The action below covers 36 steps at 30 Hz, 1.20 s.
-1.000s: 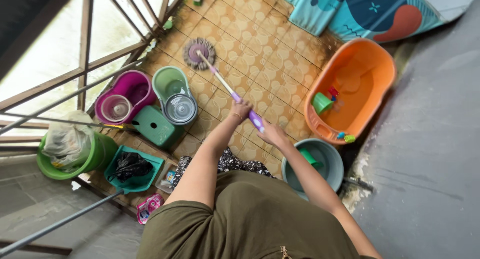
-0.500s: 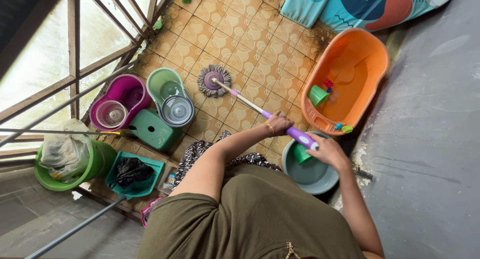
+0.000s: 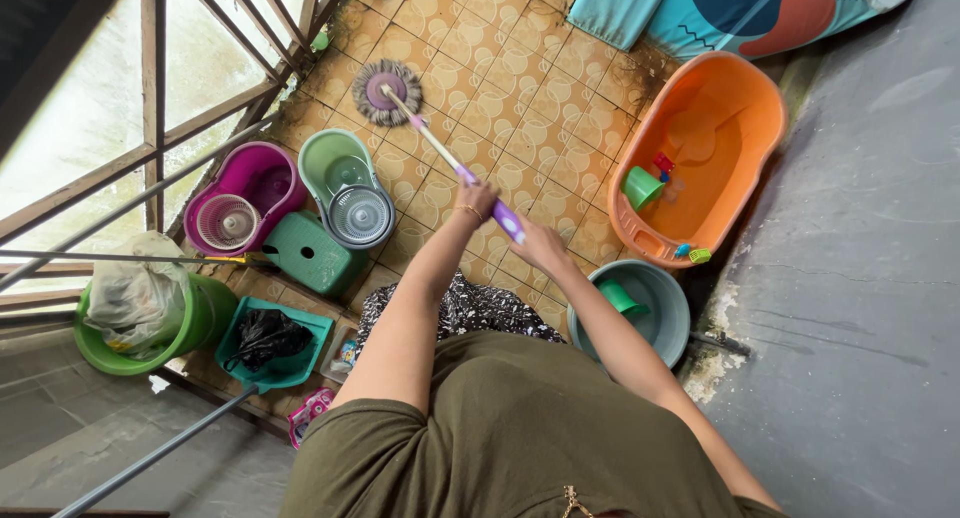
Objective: The person dips a mop into a bucket containing water and moves the mop head across the tiled floor.
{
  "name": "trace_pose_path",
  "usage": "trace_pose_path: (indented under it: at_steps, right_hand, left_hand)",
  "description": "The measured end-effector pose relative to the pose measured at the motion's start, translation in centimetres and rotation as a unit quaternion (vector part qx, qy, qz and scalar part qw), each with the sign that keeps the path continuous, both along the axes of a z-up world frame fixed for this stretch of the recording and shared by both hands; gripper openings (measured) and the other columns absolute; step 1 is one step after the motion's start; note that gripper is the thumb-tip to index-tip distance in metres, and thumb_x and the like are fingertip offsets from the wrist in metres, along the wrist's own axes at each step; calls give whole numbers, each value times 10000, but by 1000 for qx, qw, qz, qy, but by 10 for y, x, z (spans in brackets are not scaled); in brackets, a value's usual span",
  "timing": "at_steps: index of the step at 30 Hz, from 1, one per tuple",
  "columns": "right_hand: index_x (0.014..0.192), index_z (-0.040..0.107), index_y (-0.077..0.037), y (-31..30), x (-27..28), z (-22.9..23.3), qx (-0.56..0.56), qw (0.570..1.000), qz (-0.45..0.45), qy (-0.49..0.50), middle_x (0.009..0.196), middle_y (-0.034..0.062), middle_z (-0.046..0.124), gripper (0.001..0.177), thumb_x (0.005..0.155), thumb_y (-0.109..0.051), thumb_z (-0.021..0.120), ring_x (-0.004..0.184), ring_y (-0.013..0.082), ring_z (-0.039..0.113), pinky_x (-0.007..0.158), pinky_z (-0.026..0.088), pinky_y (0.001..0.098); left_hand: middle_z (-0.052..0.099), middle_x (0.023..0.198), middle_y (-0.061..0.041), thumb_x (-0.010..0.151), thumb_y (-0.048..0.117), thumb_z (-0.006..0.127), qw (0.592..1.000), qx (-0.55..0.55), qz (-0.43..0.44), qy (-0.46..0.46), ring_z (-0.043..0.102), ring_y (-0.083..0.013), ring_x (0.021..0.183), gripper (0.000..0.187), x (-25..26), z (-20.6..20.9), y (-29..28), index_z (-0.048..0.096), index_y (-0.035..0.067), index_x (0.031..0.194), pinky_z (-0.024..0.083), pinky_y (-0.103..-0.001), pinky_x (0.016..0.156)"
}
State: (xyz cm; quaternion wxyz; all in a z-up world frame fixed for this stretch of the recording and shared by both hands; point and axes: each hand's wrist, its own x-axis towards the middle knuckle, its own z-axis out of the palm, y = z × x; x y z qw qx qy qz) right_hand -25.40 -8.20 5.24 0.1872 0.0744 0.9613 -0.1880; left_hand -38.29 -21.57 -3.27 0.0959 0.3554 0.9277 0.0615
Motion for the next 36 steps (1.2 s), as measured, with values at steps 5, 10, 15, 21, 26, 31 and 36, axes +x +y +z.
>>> trace_pose_path:
  at_steps: [5, 10, 15, 21, 26, 31, 36]
  right_hand:
    - [1512, 365, -96, -28, -35, -33, 17, 998, -12, -53, 984, 235, 733, 827, 813, -353, 724, 905, 413, 721, 790, 581, 535]
    - [1465, 425, -41, -11, 10, -25, 21, 999, 4, -38, 1004, 258, 733, 700, 911, -392, 669, 904, 432, 728, 804, 585, 537]
    - [1455, 445, -128, 41, 66, 36, 71, 994, -25, -78, 1013, 225, 735, 699, 888, -457, 686, 919, 418, 722, 800, 576, 534]
    - [1525, 430, -196, 100, 125, 126, 92, 987, -46, -122, 1062, 234, 733, 743, 887, -476, 689, 967, 410, 720, 856, 564, 513]
    - [1429, 531, -189, 112, 150, 141, 72, 988, -102, -86, 1010, 209, 761, 660, 857, -462, 716, 934, 384, 738, 829, 583, 492]
    - [1437, 510, -178, 86, 147, 90, 34, 989, -128, -61, 947, 197, 761, 659, 868, -461, 687, 830, 384, 760, 756, 602, 480]
    - [1285, 556, -111, 57, 97, 26, 24, 996, -85, -31, 1008, 197, 745, 561, 893, -491, 687, 891, 413, 719, 739, 578, 529]
  left_hand:
    - [580, 1343, -136, 917, 247, 633, 993, 46, 109, -6, 617, -376, 1178, 311, -11, -3, -21, 653, 207, 1225, 323, -701, 1034]
    - [652, 1216, -60, 918, 243, 654, 999, 21, 41, -15, 626, -320, 1202, 199, 13, -2, -5, 701, 255, 1112, 407, -613, 1018]
    - [719, 1043, 3, 869, 256, 703, 994, 71, -74, -44, 674, -238, 1093, 148, 52, 1, 46, 711, 251, 1017, 430, -580, 1004]
    - [719, 999, 4, 777, 286, 761, 975, 93, -180, -88, 699, -253, 1027, 261, 108, 22, 128, 699, 249, 1028, 381, -609, 1055]
    - [731, 962, 4, 855, 347, 738, 965, 90, -236, -75, 698, -257, 1060, 189, 124, 30, 154, 701, 243, 1008, 337, -645, 1107]
    - [735, 973, 31, 883, 401, 706, 961, -13, -271, -51, 699, -223, 1071, 169, 104, 22, 129, 708, 292, 1013, 302, -616, 1138]
    - [725, 1046, 6, 943, 359, 628, 979, -19, -204, 6, 688, -239, 1081, 146, 58, 6, 88, 710, 302, 1049, 333, -639, 1084]
